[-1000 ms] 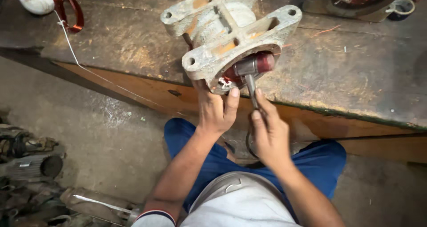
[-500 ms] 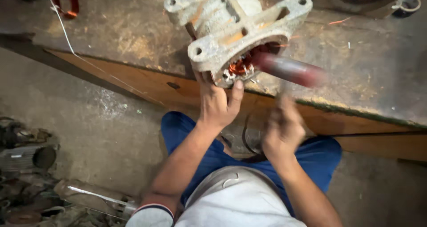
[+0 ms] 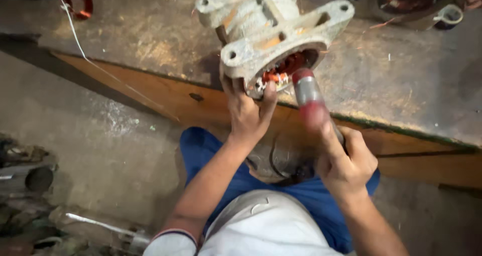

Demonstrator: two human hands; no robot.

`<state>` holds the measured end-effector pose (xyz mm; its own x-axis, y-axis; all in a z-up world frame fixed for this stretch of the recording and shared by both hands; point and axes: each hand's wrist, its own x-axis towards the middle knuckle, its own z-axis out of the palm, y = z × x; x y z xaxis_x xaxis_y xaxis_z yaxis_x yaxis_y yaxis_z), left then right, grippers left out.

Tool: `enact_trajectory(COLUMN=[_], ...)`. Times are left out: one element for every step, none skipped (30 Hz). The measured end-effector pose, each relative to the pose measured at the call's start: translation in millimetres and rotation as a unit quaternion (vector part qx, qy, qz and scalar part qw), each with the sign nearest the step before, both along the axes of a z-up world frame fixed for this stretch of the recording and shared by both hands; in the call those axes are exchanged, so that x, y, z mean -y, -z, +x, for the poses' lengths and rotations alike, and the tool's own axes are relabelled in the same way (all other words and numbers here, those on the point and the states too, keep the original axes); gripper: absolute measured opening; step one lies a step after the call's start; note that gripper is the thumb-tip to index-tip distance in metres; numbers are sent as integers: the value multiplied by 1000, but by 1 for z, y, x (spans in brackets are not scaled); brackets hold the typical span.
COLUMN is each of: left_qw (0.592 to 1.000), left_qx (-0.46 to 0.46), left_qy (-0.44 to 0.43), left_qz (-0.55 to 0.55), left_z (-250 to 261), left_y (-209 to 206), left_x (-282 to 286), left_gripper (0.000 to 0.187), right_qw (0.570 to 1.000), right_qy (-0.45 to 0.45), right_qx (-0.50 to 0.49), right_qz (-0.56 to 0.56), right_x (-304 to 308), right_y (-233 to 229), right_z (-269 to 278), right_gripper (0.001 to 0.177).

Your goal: The person winds copper wire into the slots of a motor housing, secures the coils with white string, and uses a hammer to tap the windings into place. The person also uses scissors to cut the string and adjusts the wire placement by hand.

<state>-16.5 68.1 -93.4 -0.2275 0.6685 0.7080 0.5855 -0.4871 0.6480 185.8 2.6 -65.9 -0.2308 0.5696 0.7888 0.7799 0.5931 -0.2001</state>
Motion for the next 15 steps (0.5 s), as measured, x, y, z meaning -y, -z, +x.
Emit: enact_trajectory(left_qw=[1000, 999, 1000, 999, 999, 999, 999, 1000, 995, 981, 958, 979, 993, 998, 999], left_qx=[21, 40, 20, 0, -19, -12, -5, 2, -87, -175, -261, -185, -108, -31, -30], left_qy=[2, 7, 6, 5, 4, 5, 6, 7, -31, -65, -97, -56, -14, 27, 24], left_qz=[3, 12, 23, 34, 46, 39, 32, 17, 31, 46, 62, 56, 50, 47, 28], left_z=[0, 1, 1, 1, 1, 0, -2, -3, -7, -7, -7, -7, -8, -10, -13], left_y=[2, 2, 1, 0, -1, -3, -5, -4, -3, -3, -2, -1, 1, 2, 4], left_x=[2, 1, 1, 0, -1, -3, -6, -3, -1, -2, -2, -2, -2, -3, -5], left_gripper=[70, 73, 81, 88, 95, 94, 92, 91, 91, 92, 92, 95, 98, 101, 99], right_qw=[999, 996, 992, 989, 985, 980, 983, 984, 983, 982, 981, 978, 980, 981, 982], right_qy=[-4, -4, -5, 23, 51, 75, 42, 8, -26, -1, 24, 49, 60, 70, 80], right_qx=[39, 76, 113, 138, 162, 186, 175, 165, 153, 169, 185, 201, 187, 172, 157], right_qz=[16, 38, 60, 44, 27, 13, 47, 72, 98, 77, 57, 37, 44, 53, 63], right_x=[0, -5, -6, -8, -10, -13, -18, -16, -15, -15, -14, -16, -14, -13, -16], right_y=[-1, -2, -4, -5, -6, -7, -7, -7, -6, -6, -7, -9, -11, -14, -17], right_z=[2, 4, 7, 9, 10, 10, 9, 8, 8, 9, 11, 11, 11, 10, 9], right_gripper=[62, 61, 60, 60, 59, 59, 58, 57, 56, 57, 58, 58, 58, 58, 57])
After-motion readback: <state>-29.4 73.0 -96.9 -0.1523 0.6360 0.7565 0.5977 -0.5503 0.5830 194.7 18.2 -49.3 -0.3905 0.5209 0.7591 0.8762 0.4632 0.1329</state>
